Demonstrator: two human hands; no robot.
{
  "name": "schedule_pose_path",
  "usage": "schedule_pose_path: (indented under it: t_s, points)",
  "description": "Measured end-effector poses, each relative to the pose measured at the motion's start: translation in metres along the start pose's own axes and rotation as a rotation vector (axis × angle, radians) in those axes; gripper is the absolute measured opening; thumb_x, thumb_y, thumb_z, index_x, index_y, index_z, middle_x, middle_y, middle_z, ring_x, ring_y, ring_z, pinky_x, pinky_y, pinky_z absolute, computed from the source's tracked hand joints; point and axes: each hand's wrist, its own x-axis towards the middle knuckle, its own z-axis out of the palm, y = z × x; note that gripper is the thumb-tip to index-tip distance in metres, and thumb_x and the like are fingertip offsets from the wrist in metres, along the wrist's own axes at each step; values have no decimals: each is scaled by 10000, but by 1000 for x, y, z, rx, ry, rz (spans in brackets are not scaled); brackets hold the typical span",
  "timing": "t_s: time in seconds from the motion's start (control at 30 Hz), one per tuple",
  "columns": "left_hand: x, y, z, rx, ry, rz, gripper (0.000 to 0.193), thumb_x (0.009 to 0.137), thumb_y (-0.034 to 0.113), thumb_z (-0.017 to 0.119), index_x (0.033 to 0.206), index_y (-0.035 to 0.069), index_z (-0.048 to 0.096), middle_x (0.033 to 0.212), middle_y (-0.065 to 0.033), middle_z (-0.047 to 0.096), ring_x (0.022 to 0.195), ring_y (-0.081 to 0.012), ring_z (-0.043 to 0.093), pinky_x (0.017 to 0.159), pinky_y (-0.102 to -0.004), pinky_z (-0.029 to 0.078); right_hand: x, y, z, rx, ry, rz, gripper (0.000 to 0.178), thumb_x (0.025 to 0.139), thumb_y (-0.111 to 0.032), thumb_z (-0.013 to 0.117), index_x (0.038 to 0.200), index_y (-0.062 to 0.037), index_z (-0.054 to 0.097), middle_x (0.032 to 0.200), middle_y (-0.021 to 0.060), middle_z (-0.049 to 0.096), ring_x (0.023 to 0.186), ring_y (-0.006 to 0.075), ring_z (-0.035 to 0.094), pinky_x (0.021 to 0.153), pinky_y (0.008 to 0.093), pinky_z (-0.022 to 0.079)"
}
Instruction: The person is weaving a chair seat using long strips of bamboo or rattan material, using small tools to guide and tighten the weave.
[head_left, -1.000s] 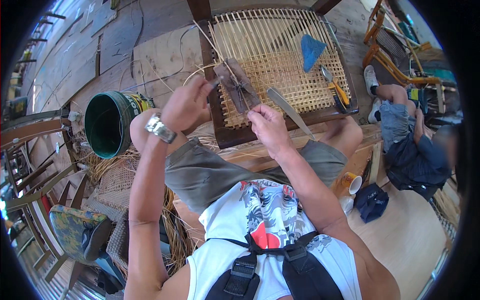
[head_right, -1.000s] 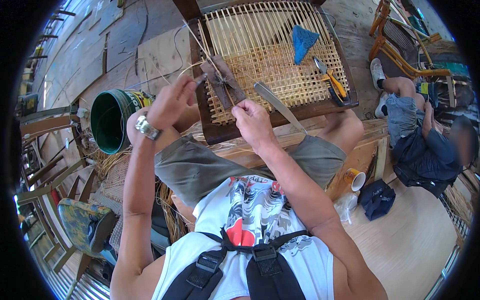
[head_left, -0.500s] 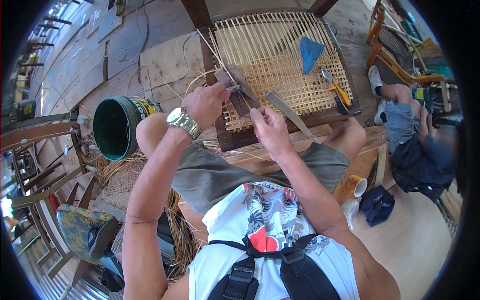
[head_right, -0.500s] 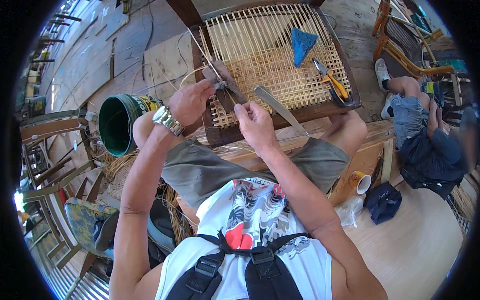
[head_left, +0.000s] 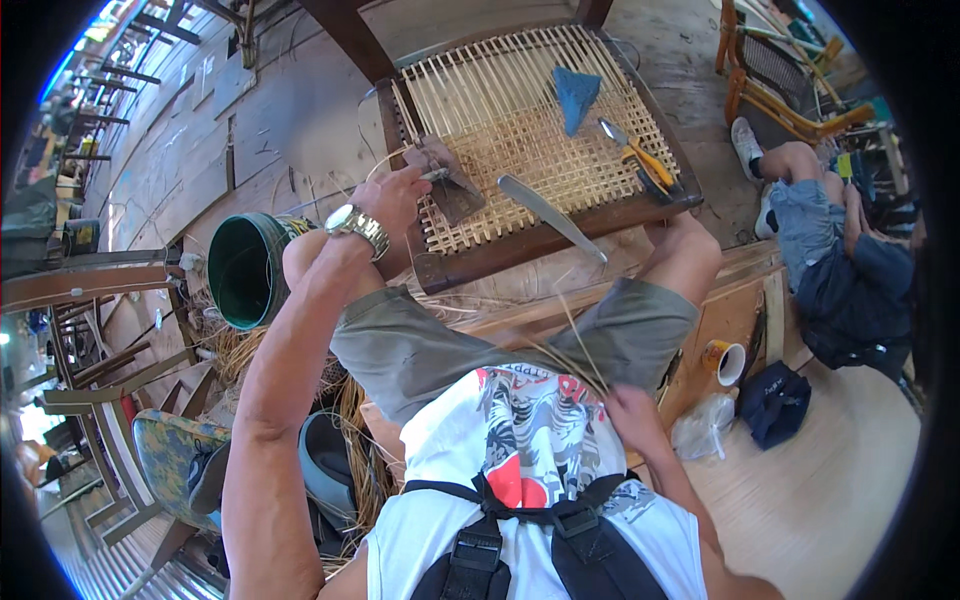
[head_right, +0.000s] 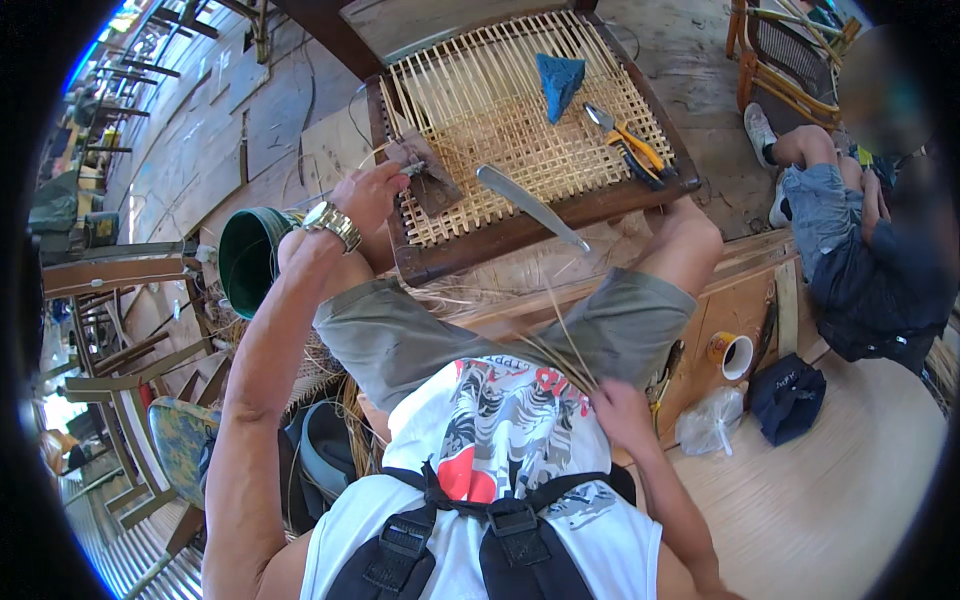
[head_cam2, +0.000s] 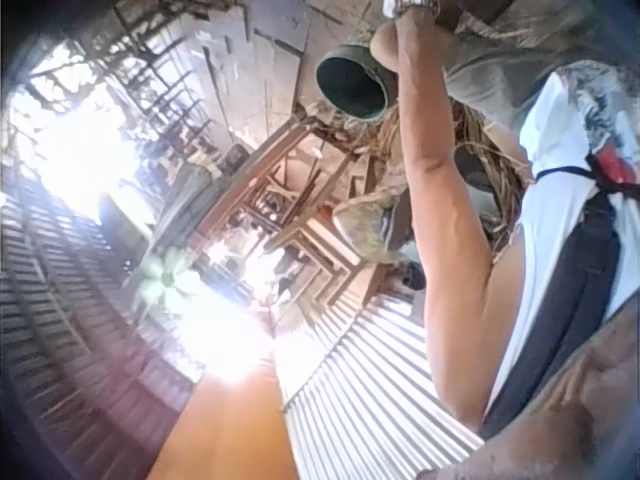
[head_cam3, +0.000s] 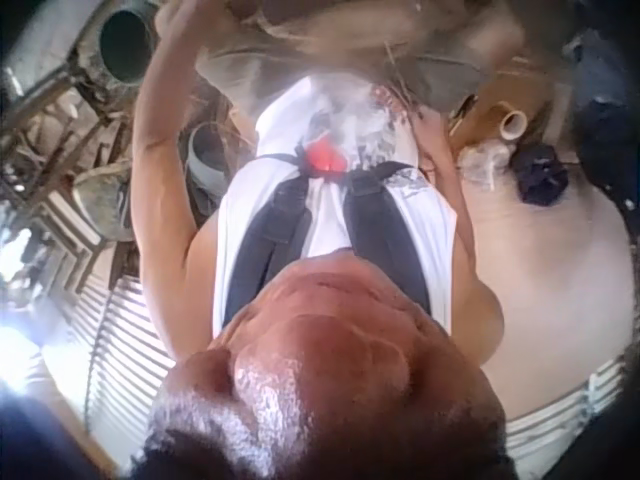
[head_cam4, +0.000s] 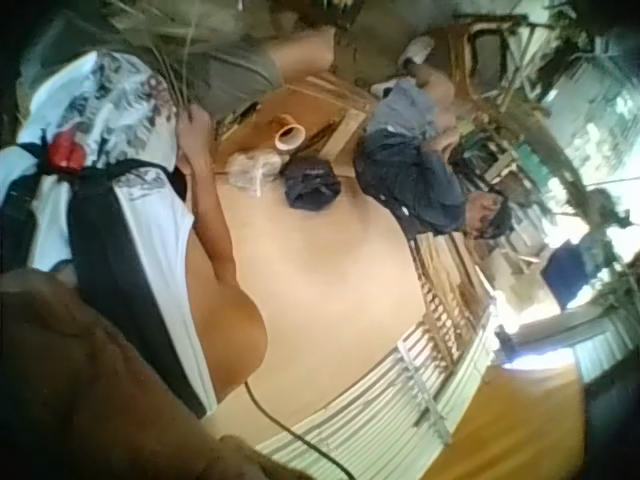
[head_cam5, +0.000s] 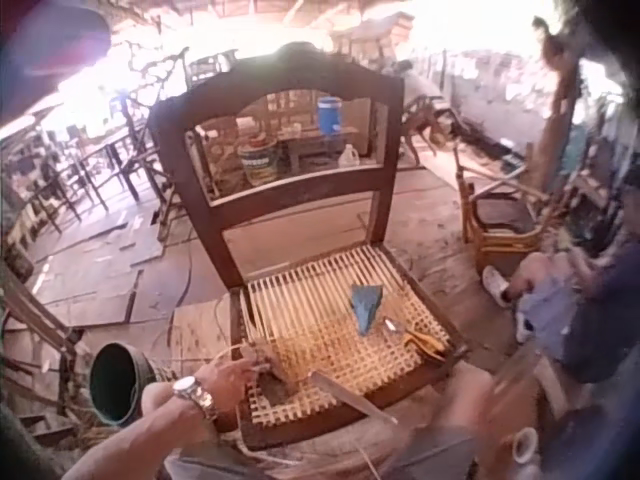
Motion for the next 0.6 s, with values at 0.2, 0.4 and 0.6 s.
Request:
schedule_pose_path:
  t_s: [0.2,0.4,0.6]
  points:
    - [-1,-17,6,-339,-114,-81,352,970,421,569,939,78,640,656,-125,616,641,-280,632,603,-400,488,-55,-27,-70,568,273,200,225,982,-202,571,844,-33,628,633,-33,496,573,47,466,501,232,370]
    - [-112,81,10,-1167,49,-255,393,926,398,688,943,6,663,772,-26,690,571,-51,532,492,-216,407,43,-148,-54,1111,231,-40,139,1020,-178,529,968,-75,606,617,-74,426,489,4,356,421,196,251]
    - [-122,131,20,-1469,-18,-148,270,970,211,649,1129,-7,632,952,-96,720,563,-31,503,493,-189,406,73,-192,-13,707,159,-407,151,996,-155,574,984,-5,595,701,47,588,618,94,536,552,300,454]
